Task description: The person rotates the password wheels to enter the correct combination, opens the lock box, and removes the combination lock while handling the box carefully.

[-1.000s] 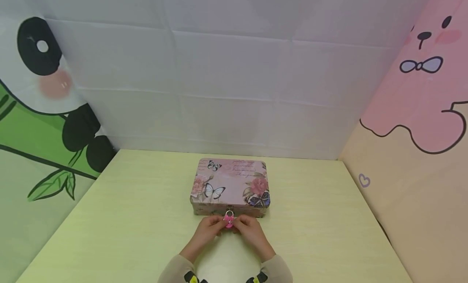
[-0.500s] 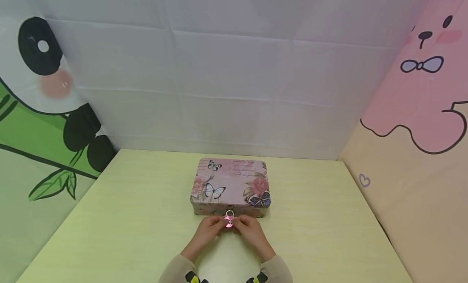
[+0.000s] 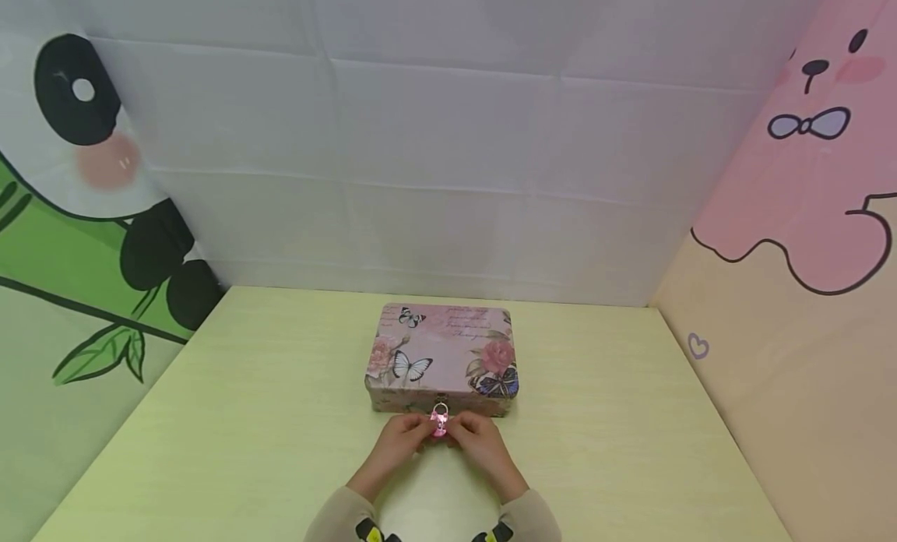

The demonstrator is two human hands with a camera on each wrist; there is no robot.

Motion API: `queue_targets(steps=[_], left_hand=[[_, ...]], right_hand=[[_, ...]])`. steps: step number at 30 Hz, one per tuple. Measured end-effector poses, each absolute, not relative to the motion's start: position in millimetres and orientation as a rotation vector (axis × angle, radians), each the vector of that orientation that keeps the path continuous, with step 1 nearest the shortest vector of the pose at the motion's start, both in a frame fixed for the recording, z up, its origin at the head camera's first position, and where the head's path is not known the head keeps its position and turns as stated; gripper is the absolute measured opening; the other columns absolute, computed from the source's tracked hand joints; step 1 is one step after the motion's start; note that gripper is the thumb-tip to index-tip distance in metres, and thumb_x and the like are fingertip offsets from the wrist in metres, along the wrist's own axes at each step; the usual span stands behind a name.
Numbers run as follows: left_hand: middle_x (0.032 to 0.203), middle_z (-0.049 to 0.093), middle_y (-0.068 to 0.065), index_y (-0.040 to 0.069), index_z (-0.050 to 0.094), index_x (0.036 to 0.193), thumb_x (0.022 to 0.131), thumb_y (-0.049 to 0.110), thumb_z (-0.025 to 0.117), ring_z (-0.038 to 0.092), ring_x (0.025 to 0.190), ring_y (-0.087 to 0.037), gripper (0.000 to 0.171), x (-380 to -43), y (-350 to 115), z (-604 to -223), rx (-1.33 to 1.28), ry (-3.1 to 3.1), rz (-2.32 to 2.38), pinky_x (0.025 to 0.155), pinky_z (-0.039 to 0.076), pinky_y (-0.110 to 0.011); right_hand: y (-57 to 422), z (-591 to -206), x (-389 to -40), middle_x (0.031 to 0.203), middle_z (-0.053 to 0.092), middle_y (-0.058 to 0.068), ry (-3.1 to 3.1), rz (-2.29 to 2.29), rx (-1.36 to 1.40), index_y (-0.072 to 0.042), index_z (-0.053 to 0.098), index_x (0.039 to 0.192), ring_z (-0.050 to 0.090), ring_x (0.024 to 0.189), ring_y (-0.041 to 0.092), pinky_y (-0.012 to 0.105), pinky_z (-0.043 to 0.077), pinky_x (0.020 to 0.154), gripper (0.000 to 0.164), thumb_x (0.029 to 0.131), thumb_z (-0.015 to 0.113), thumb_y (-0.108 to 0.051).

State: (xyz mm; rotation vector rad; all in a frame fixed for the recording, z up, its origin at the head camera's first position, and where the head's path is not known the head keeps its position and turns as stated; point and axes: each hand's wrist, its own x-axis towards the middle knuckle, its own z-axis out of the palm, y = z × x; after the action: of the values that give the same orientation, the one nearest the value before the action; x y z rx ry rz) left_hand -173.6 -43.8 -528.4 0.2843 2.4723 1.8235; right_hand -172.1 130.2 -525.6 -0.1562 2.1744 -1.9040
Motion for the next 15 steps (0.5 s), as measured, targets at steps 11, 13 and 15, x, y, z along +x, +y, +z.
queue_targets(steps=[11,13,15], left_hand=[[0.076,0.066,-0.008,-0.009,0.071,0.087,0.093,0.010,0.064,0.048,0.066,-0.008,0.021,-175.0,-44.6,-530.8,0.290,2.446,1.854,0.059,0.041,-0.023],[0.076,0.066,-0.008,-0.009,0.071,0.089,0.093,0.011,0.062,0.048,0.067,-0.008,0.022,-175.2,-45.1,-531.3,0.274,2.448,1.850,0.059,0.042,-0.023],[0.075,0.066,-0.007,-0.010,0.071,0.091,0.094,0.011,0.060,0.049,0.066,-0.008,0.023,-175.5,-45.4,-532.2,0.252,2.440,1.851,0.059,0.042,-0.023]], right_hand=[[129.0,-524.0,-170.6,0.093,0.069,0.013,2.183,-1.926,-0.174,0.020,0.060,0.100,0.062,0.083,0.017,0.030,0.052,0.077,0.029,0.102,0.053,-0.008],[128.7,-524.2,-170.5,0.092,0.069,0.012,2.187,-1.932,-0.174,0.020,0.060,0.100,0.061,0.082,0.016,0.029,0.051,0.076,0.029,0.102,0.054,-0.008],[128.7,-524.5,-170.5,0.091,0.069,0.012,2.186,-1.939,-0.173,0.020,0.060,0.099,0.061,0.082,0.015,0.028,0.051,0.076,0.028,0.101,0.055,-0.008]])
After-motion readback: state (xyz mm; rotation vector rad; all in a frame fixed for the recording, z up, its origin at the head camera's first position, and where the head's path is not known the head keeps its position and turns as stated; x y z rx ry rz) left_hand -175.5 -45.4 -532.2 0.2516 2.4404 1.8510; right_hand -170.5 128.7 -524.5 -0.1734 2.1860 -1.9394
